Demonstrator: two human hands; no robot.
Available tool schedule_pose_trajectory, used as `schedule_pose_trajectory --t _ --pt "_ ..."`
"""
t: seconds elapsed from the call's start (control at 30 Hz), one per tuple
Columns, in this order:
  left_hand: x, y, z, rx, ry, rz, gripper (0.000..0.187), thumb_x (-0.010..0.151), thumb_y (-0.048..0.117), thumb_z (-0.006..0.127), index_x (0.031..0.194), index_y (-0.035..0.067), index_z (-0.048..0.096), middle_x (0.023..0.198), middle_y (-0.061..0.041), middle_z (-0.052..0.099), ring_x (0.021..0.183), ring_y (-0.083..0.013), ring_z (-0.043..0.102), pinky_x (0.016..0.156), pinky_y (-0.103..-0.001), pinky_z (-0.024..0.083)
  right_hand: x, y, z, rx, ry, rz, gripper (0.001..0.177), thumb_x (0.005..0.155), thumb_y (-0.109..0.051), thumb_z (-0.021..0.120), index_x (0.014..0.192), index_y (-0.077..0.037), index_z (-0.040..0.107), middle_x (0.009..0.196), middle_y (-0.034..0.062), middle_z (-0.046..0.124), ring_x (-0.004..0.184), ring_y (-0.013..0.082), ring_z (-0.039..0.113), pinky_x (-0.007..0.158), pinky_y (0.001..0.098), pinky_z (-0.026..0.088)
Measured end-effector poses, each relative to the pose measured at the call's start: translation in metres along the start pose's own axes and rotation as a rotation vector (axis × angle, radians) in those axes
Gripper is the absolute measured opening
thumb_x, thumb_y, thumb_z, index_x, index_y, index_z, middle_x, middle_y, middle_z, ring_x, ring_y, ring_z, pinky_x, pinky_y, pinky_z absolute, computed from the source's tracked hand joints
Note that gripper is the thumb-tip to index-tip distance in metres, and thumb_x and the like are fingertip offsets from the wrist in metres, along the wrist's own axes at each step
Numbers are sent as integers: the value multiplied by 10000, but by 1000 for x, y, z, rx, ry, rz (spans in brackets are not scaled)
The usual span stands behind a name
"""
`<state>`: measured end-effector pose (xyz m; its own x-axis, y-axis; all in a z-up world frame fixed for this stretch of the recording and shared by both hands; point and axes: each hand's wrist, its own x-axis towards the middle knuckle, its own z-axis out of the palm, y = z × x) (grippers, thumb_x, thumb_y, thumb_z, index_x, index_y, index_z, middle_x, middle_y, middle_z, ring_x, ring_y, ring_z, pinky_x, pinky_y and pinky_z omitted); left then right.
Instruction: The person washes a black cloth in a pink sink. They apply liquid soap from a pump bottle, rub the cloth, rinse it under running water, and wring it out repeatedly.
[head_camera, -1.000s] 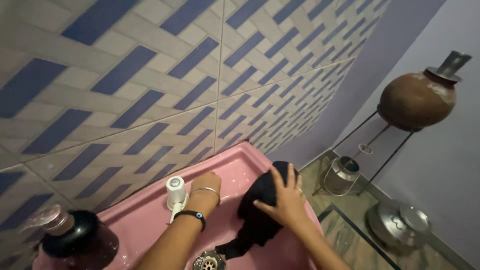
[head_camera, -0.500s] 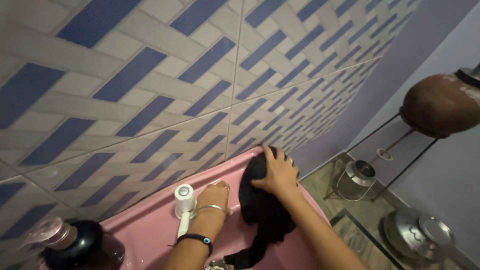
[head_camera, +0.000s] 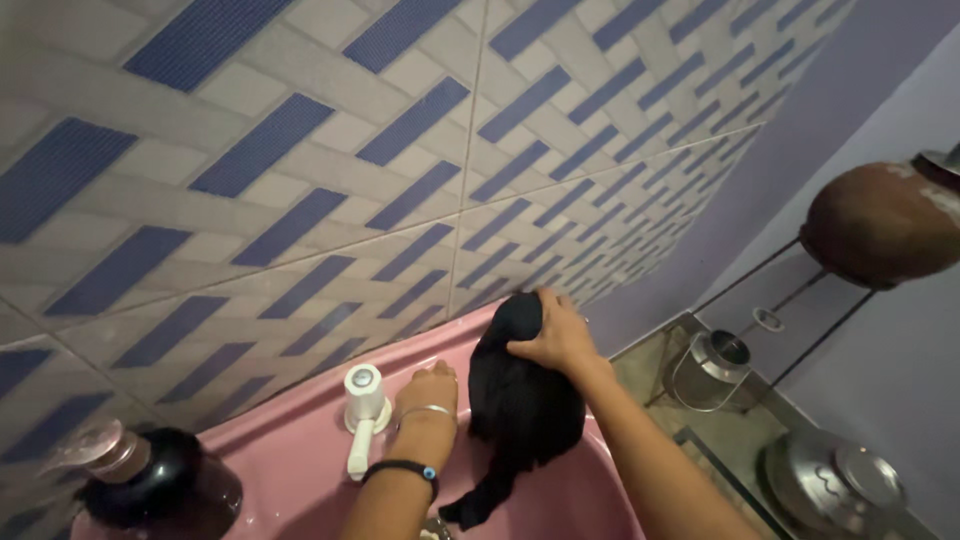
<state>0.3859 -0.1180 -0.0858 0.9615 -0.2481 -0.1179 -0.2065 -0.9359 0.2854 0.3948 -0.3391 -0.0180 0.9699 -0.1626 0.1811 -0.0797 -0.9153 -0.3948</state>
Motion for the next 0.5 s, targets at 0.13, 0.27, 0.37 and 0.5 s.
schedule_pose_trajectory --t 0.13,0.27,0.37,0.5 --pt "1 9 -1 -23 -181 -91 600 855 258 797 1347 84 501 1343 -133 603 1289 -287 575 989 -431 548 -32 6 -16 13 -7 64 1088 543 -416 940 1467 -146 432 1344 262 545 1176 475 593 1003 524 501" --pt "10 5 13 6 -76 -80 392 942 174 630 1315 85 547 1304 -142 654 1248 -294 624 950 -439 577 -77 7 -31 12 77 80 1040 533 -376 945 1432 -168 465 1274 226 571 1144 461 594 990 534 495" --pt "23 1 29 7 -30 -85 284 1030 149 524 1302 88 574 1268 -152 690 1209 -309 662 925 -459 593 -109 4 -36 22 188 55 1033 525 -339 947 1421 -156 467 1249 209 559 1129 463 576 960 538 497" --pt "21 -6 34 34 -23 -15 366 961 130 591 1323 85 556 1280 -154 671 1228 -312 635 932 -446 584 -144 -7 -36 -12 268 80 1069 485 -327 955 1413 -140 457 1279 171 537 1138 456 553 961 538 491"
